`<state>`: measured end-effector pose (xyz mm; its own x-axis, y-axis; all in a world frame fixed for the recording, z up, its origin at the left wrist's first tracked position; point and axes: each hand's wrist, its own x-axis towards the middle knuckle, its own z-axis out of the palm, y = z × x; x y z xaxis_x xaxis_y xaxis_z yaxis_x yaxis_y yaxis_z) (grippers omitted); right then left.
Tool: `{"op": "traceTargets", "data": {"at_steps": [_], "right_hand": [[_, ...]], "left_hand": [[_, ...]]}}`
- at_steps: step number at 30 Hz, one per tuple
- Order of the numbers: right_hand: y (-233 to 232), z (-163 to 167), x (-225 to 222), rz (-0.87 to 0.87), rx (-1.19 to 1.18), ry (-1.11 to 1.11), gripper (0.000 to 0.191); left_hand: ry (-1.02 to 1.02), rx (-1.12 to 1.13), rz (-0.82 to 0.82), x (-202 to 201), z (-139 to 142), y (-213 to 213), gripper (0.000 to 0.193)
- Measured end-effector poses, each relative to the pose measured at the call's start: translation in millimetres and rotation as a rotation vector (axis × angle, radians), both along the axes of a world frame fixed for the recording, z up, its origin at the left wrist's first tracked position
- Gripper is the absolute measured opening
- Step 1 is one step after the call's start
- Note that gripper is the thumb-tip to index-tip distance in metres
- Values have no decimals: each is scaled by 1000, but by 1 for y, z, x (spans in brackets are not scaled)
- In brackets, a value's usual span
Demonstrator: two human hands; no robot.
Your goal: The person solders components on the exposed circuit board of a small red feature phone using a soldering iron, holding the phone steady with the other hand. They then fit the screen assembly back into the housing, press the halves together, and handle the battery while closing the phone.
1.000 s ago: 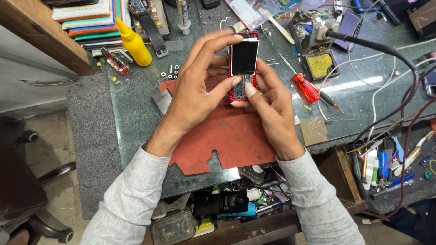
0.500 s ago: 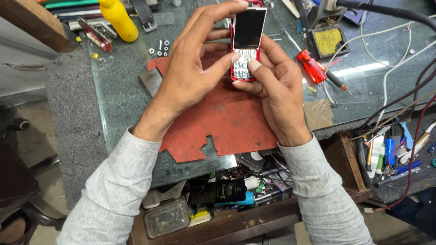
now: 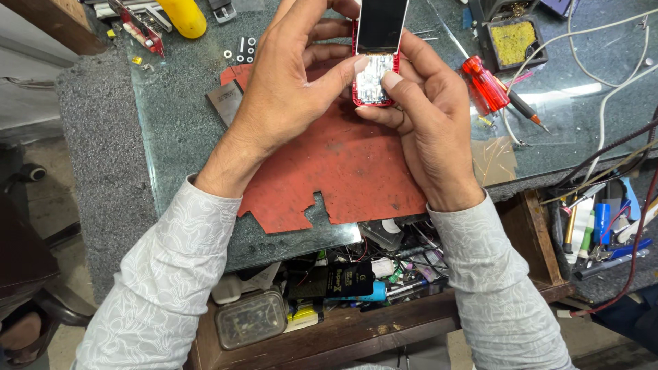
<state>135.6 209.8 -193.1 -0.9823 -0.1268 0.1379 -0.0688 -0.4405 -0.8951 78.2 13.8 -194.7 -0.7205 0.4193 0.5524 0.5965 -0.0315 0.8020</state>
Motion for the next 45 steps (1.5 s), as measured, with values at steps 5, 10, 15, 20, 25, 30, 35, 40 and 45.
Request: {"op": "traceTargets", "data": {"at_steps": [5, 10, 15, 20, 25, 30, 35, 40, 45], "right_hand": [[0, -1, 0, 13, 6, 5, 54], [0, -1, 0, 15, 24, 8, 54], [-1, 0, 1, 12, 36, 15, 53], [-2, -1, 1, 11, 25, 40, 53], [-2, -5, 2, 0, 10, 64, 53], [-6, 1, 8, -24, 9, 52, 51], [4, 48, 0, -60, -7, 126, 50], [22, 119, 1, -154, 28, 238, 49], [27, 167, 8, -274, 17, 328, 49]], "left_hand": [[-16, -7, 32, -4, -9, -1, 42], [10, -15, 39, -7, -15, -2, 37], [-10, 7, 16, -7, -17, -4, 37], [2, 14, 22, -7, -17, -3, 36], [2, 27, 42, -7, -17, -2, 35], [-34, 78, 24, 1, -2, 0, 32], [-24, 134, -8, -7, 45, 14, 35], [113, 121, -92, -27, 115, 35, 27], [228, 121, -189, -33, 168, 54, 25]]}}
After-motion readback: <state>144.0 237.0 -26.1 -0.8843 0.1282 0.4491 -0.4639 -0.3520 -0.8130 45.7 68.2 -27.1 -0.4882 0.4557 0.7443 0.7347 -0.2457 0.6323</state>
